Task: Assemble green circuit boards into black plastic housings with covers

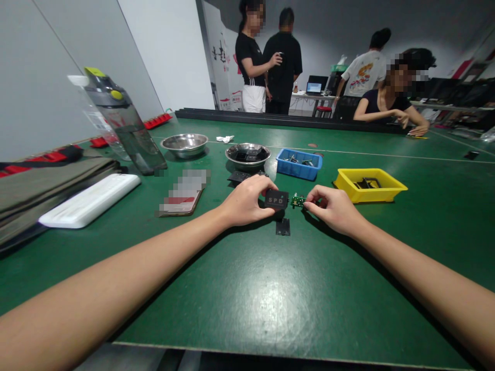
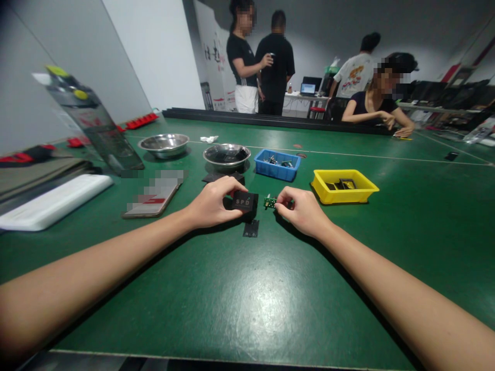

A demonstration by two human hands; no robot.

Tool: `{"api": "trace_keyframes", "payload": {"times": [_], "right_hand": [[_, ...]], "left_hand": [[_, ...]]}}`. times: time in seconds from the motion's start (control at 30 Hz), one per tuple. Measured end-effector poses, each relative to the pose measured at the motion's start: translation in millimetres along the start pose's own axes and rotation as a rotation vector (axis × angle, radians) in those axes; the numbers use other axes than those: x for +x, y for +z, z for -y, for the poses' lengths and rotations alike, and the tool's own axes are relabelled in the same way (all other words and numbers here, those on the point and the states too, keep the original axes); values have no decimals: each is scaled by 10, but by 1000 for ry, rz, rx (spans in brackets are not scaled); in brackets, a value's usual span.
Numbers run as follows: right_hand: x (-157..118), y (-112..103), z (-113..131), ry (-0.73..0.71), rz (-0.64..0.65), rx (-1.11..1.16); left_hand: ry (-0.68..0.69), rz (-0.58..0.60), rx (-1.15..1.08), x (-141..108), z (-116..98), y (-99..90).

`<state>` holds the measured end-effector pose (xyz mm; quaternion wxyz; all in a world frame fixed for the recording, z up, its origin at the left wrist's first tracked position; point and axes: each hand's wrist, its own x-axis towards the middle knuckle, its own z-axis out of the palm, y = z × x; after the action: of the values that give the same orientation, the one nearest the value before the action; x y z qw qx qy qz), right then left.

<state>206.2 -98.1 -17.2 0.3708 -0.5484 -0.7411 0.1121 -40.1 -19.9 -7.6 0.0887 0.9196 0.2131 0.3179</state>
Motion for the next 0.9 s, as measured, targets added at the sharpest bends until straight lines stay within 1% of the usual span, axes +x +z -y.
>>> {"api": "trace_keyframes", "payload": {"times": [0.43, 0.73, 0.9], "right_hand": [[-1, 5, -36, 0, 11, 3], [1, 8, -37, 0, 15, 4], [-2, 11, -37, -7, 11, 4]], "left_hand": [[3, -5, -1, -1, -9, 2], [8, -40, -9, -4, -18, -3], [0, -46, -57, -9, -7, -7]]}}
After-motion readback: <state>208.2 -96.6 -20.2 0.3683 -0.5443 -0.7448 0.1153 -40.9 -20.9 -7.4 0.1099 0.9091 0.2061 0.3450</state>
